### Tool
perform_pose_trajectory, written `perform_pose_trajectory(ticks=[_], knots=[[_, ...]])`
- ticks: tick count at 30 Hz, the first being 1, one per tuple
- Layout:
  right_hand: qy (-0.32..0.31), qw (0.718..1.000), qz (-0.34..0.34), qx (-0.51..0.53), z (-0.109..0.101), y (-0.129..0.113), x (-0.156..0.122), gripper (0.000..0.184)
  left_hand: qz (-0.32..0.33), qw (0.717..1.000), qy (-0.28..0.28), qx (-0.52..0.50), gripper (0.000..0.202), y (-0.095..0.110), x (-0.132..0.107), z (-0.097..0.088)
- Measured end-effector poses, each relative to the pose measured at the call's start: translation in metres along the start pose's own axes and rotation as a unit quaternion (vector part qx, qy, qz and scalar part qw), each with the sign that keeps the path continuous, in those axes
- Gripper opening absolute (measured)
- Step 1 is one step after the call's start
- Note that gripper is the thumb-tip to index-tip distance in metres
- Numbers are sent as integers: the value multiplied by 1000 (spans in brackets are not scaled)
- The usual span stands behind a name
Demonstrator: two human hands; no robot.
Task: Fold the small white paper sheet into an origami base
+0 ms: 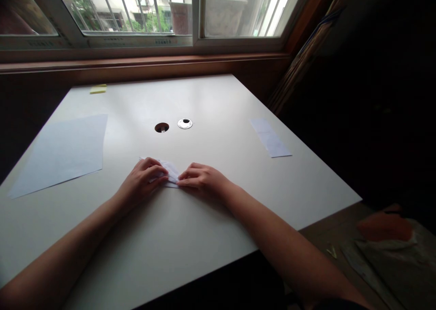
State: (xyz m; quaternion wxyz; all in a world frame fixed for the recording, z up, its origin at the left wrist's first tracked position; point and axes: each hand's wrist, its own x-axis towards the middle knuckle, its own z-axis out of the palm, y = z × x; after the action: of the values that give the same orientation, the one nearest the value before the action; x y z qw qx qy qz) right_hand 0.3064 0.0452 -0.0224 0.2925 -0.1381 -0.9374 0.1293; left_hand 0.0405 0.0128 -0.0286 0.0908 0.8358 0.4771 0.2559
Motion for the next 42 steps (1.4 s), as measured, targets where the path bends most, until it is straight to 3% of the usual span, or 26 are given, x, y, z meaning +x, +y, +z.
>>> perform_pose_trajectory(ticks=[6,19,26,42], knots=[[-1,1000,0,-17,0,-1,0,18,-69,996,-12,-48,19,2,3,-3],[-34,996,-31,-75,1,-2,-1,21,-138,989,-2,-60,20,6,1,-7],[-57,993,-30,-94,-2,-6,0,27,-104,992,3,-67,15,9,2,-8],[-47,995,-19,-81,1,-5,0,26,-98,994,8,-53,9,10,2,-7]])
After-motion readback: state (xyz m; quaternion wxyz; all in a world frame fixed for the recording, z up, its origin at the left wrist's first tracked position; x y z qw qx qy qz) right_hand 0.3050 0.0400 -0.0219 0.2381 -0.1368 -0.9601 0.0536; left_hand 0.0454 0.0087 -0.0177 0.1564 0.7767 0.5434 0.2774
